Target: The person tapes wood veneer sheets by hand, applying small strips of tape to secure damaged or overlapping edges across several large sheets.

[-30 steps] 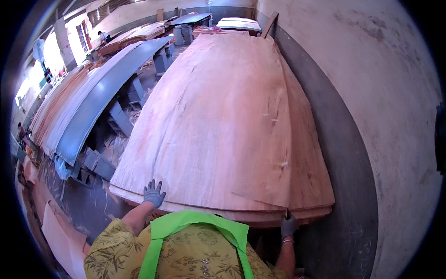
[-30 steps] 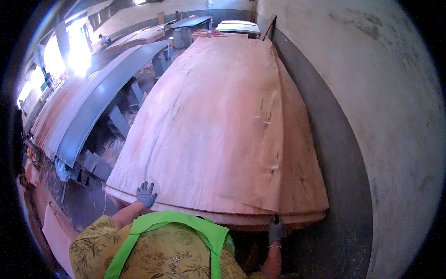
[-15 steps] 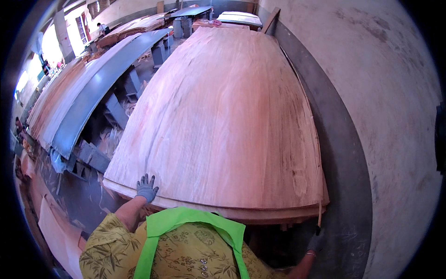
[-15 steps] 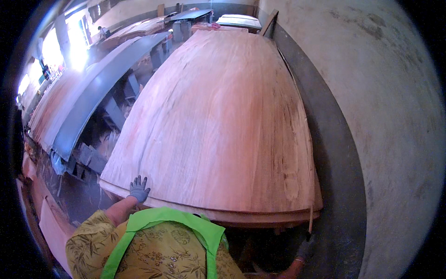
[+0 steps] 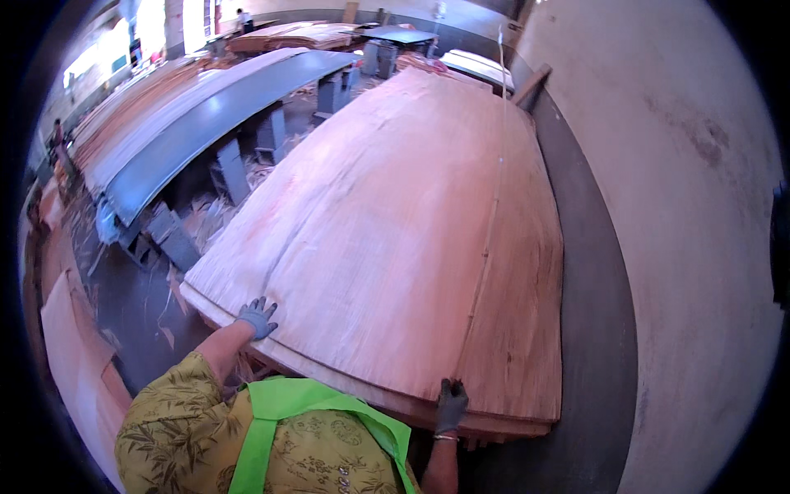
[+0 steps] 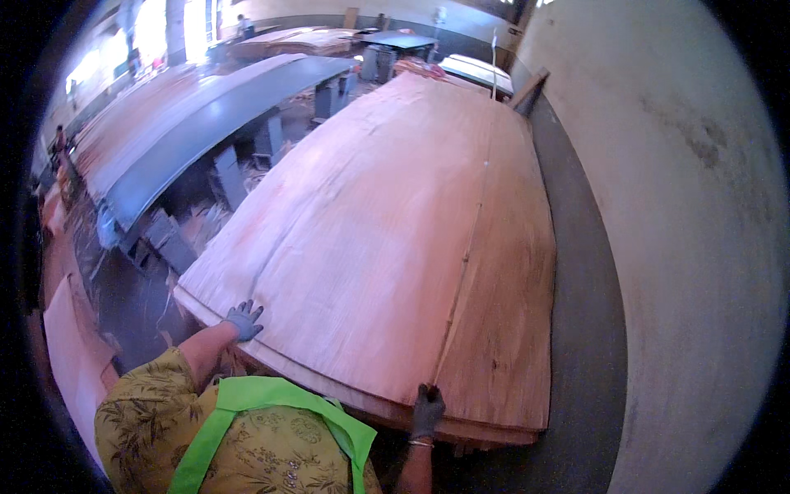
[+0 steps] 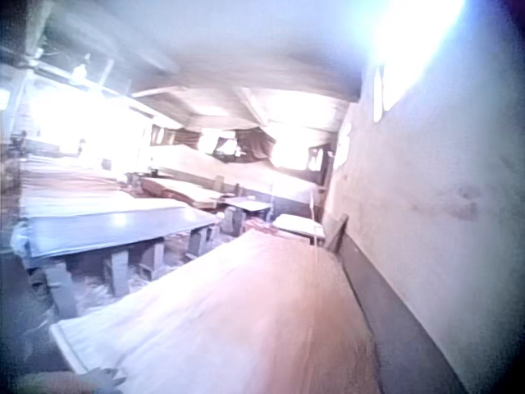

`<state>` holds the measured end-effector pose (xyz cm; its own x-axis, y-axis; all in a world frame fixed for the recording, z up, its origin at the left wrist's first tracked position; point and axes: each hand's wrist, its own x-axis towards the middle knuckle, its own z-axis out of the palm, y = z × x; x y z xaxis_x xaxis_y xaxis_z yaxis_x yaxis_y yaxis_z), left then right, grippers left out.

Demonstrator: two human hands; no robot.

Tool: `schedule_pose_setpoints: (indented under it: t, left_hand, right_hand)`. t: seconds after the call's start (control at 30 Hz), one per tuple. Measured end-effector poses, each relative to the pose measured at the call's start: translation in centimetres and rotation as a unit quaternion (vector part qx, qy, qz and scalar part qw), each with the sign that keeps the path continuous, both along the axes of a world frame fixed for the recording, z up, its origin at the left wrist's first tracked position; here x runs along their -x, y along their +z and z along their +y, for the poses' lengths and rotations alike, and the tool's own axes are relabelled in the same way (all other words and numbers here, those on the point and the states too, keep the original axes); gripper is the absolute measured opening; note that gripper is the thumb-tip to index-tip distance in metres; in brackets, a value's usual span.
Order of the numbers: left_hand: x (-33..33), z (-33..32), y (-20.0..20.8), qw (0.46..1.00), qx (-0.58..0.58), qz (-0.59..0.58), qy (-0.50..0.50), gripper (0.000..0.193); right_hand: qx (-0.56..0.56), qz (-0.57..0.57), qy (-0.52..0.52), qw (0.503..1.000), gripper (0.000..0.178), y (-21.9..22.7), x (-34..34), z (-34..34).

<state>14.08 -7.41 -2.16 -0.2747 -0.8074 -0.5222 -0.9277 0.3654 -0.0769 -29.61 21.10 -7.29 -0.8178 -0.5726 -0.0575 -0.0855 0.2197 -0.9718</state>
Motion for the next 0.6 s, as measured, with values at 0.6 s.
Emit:
schedule_pose_setpoints:
  t: [0.6]
  left_hand:
    - [-24.2,10.8,-2.3,0.888,0.240,0.366,0.138,0.042]
  right_hand:
    - [-0.072,-0.117,-0.082,0.987,0.030,-1.2,-2.4,-6.3]
